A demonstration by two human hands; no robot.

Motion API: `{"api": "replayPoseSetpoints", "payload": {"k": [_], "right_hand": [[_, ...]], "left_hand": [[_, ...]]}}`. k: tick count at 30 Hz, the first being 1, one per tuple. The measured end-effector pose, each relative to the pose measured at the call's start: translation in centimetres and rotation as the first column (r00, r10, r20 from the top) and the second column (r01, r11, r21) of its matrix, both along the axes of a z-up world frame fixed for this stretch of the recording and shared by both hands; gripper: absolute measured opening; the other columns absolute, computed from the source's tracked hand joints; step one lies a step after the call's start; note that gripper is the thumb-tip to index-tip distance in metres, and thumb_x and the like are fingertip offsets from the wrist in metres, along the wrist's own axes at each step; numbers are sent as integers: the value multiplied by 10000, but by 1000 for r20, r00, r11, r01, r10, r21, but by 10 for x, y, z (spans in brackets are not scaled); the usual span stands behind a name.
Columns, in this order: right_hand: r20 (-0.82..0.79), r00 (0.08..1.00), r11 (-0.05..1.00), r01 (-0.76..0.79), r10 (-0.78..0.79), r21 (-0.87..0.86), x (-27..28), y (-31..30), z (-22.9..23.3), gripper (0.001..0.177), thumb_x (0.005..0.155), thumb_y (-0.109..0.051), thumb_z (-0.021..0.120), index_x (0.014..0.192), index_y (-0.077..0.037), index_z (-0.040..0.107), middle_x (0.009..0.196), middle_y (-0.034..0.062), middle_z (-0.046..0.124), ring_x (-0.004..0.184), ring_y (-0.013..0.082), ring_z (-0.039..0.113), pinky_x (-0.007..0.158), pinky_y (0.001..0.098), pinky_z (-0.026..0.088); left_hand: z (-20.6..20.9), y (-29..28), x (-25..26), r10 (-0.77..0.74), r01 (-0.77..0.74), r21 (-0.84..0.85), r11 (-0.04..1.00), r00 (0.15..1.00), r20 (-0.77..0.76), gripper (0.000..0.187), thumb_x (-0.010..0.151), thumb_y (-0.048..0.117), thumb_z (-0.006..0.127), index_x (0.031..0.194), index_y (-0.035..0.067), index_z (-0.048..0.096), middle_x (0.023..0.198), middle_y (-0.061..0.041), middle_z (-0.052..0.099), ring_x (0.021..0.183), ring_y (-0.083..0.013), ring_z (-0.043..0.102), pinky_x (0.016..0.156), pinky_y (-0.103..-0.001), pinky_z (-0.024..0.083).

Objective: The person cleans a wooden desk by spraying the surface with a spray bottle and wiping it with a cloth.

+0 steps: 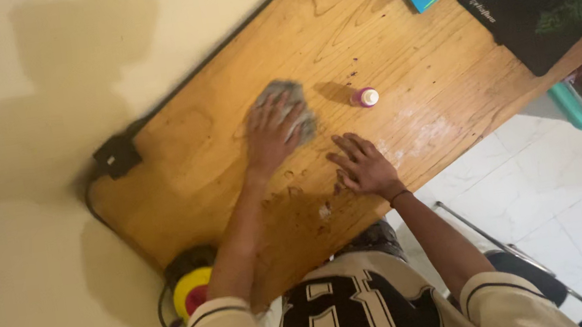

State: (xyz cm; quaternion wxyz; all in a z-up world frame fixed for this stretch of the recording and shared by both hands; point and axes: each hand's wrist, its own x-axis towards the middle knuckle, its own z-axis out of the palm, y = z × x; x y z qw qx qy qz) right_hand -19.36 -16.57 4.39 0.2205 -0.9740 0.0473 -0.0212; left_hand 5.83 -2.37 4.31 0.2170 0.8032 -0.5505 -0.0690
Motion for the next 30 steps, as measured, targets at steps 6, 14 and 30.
{"api": "replayPoseSetpoints", "payload": {"k": [6,14,30], "right_hand": [[-21,1000,1000,2,-2,-24,-7,8,-3,488,943,-336,575,1411,-199,584,1596,144,405,1407,403,412,1124,535,411],[12,1000,998,9,-8,-66,2,2,2,461,950,-313,591,1385,-162,608,1594,137,430,1416,370,432,1163,510,415],[-84,994,996,60,-65,-66,5,6,7,475,936,-357,580,1390,-218,573,1587,107,399,1425,348,395,1126,528,398]], "left_hand": [[-7,14,55,28,-31,107,994,999,30,521,1060,349,637,1561,267,519,1670,-85,374,1541,-345,314,1252,-638,243],[-30,-95,20,65,-64,-12,998,994,87,584,989,389,640,1538,255,494,1646,-119,321,1506,-409,275,1199,-689,194],[-7,-26,28,407,-416,133,899,909,90,505,1079,430,517,1564,292,487,1692,-65,275,1570,-353,221,1252,-628,114]]}}
